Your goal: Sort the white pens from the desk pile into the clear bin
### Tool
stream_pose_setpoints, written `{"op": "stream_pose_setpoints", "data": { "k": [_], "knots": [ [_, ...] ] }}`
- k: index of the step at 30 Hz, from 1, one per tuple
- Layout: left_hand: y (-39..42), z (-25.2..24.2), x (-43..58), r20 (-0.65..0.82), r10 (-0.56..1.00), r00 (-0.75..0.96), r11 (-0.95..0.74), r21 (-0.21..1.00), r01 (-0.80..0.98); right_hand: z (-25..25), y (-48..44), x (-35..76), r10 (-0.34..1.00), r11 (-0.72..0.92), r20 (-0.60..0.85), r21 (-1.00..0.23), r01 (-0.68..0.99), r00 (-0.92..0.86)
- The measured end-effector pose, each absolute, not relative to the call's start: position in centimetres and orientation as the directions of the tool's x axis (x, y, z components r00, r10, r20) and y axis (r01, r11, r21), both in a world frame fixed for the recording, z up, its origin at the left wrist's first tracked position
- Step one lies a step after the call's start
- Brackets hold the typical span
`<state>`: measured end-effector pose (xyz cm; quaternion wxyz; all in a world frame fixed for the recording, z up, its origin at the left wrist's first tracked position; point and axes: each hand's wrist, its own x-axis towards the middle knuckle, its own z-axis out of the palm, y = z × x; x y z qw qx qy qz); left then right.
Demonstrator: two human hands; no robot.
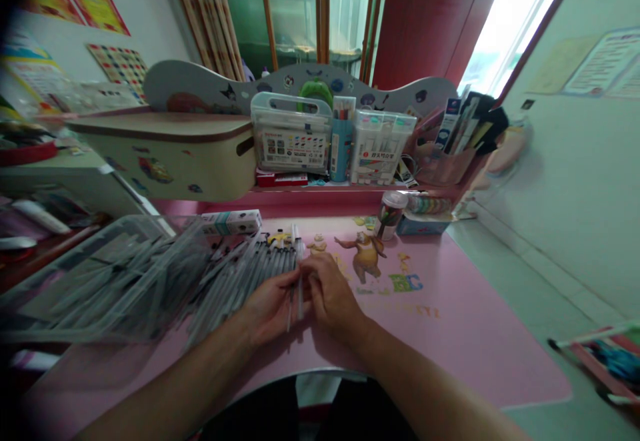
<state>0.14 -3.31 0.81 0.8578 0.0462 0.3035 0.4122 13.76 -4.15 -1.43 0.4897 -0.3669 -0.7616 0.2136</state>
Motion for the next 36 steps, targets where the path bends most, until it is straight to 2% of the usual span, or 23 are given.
{"op": "stream_pose_setpoints", "data": {
  "k": [3, 5, 8, 12, 15, 19, 23, 27, 30, 36],
  "knots": [
    [-3.3, 1.1, 0.5, -0.484, 0.743, 0.462, 0.633, 0.284, -0.720, -1.8, -4.0, 13.6, 0.735, 0.678, 0.550, -0.608, 0.413, -0.397],
    [-3.2, 1.1, 0.5, -0.489, 0.755, 0.437, 0.608, 0.271, -0.746, -1.9, -3.9, 13.8, 0.748, 0.663, 0.523, -0.615, 0.426, -0.409],
    [-3.0, 0.8, 0.1, -0.526, 0.750, 0.401, 0.602, 0.293, -0.743, -1.9, -3.7, 14.2, 0.800, 0.600, 0.534, -0.715, 0.360, -0.273],
    [-2.9, 0.9, -0.5, -0.554, 0.760, 0.341, 0.615, 0.441, -0.654, -1.8, -3.4, 15.0, 0.875, 0.470, 0.484, -0.837, 0.281, -0.025],
    [-3.2, 2.7, -1.0, -0.439, 0.853, 0.283, 0.515, 0.617, -0.595, -1.5, -3.2, 15.5, 0.875, 0.458, 0.483, -0.812, 0.363, -0.025],
    [-4.5, 6.9, -3.3, -0.203, 0.947, 0.250, 0.302, 0.827, -0.473, -1.3, -2.7, 16.0, 0.857, 0.489, 0.506, -0.732, 0.475, -0.103],
    [-5.7, 10.5, -8.5, 0.006, 0.991, 0.137, 0.042, 0.937, -0.348, -1.8, -2.2, 16.1, 0.849, 0.503, 0.509, -0.693, 0.516, -0.143],
    [-5.5, 11.9, -14.5, 0.170, 0.969, -0.177, -0.187, 0.979, -0.082, -2.2, -1.9, 16.1, 0.882, 0.443, 0.461, -0.745, 0.499, -0.095],
    [-4.7, 11.4, -17.8, 0.189, 0.916, -0.355, -0.187, 0.982, 0.040, -2.1, -1.8, 16.0, 0.891, 0.430, 0.444, -0.753, 0.498, -0.099],
    [-4.4, 8.7, -19.8, 0.050, 0.887, -0.459, -0.007, 0.996, 0.094, -2.1, -1.6, 16.0, 0.908, 0.400, 0.407, -0.763, 0.508, -0.103]
  ]
}}
